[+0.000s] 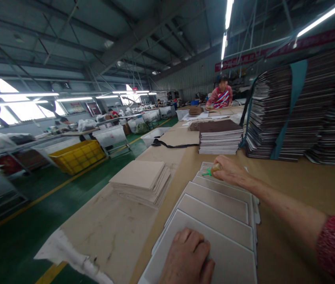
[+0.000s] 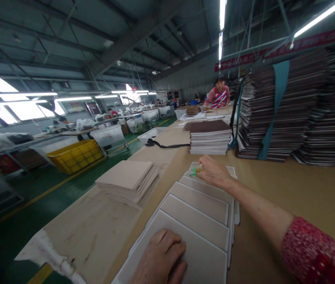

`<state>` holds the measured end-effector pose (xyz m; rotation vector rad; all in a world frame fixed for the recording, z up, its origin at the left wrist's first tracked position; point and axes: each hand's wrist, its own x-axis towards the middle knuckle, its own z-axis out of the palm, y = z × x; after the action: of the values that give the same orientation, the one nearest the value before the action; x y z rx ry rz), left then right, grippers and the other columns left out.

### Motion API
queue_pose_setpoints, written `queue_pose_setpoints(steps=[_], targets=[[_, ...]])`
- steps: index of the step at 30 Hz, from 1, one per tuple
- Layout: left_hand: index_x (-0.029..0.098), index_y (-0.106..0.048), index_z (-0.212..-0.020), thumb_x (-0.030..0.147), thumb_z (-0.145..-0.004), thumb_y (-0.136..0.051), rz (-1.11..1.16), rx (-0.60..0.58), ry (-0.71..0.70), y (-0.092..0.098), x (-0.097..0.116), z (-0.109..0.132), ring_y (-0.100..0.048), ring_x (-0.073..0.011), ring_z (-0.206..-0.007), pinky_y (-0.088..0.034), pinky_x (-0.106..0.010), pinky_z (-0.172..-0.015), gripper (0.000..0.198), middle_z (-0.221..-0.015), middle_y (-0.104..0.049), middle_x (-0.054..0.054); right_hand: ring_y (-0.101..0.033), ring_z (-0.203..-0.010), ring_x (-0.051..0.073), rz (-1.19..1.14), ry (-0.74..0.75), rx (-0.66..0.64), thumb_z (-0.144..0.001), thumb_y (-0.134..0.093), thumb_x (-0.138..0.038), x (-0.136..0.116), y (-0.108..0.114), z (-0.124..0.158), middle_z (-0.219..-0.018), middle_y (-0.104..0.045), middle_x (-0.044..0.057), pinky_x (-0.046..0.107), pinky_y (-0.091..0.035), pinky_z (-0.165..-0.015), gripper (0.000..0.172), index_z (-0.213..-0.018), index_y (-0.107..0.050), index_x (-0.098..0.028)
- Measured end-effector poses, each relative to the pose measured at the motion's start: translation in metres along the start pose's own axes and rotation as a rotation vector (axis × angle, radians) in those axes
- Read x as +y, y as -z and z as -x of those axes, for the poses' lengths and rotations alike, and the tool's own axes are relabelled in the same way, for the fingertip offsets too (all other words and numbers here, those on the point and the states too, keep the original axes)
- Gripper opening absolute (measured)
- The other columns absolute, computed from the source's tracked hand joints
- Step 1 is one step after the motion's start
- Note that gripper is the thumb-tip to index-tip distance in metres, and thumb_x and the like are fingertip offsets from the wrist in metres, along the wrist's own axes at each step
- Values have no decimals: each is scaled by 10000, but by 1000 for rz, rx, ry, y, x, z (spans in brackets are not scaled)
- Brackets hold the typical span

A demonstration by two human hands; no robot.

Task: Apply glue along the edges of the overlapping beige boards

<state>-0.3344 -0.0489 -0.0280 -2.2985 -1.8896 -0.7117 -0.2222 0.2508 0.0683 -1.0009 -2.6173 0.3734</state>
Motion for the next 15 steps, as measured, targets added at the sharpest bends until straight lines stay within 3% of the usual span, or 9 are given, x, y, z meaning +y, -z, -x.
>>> queue_pose_setpoints(steps=[4, 11, 15], targets=[[205, -652, -1081, 164, -818, -680, -8, -23, 10, 3, 1, 0, -627, -257, -966, -566, -426, -831, 267, -1088, -715, -79, -603, -873, 189, 48, 12, -18, -992, -707, -453, 7, 11, 0, -1025, -632, 43, 369, -544, -811, 296, -1064, -645, -172], [200, -654, -1085, 146, -795, -702, -14, 2, -8, 6, 1, -1, -646, -266, -948, -581, -427, -806, 299, -1073, -724, -71, -626, -931, 202, 53, 1, -11, -1017, -679, -460, -9, 1, -5, -1104, -645, 61, 384, -560, -843, 305, -1125, -650, -176], [204, -658, -1081, 131, -798, -690, 2, 11, -4, 7, 2, -1, -646, -266, -963, -583, -424, -817, 294, -1076, -721, -72, -639, -948, 205, 63, -2, -42, -1016, -690, -438, -6, 11, -1, -1115, -657, 64, 393, -568, -861, 286, -1115, -660, -172]])
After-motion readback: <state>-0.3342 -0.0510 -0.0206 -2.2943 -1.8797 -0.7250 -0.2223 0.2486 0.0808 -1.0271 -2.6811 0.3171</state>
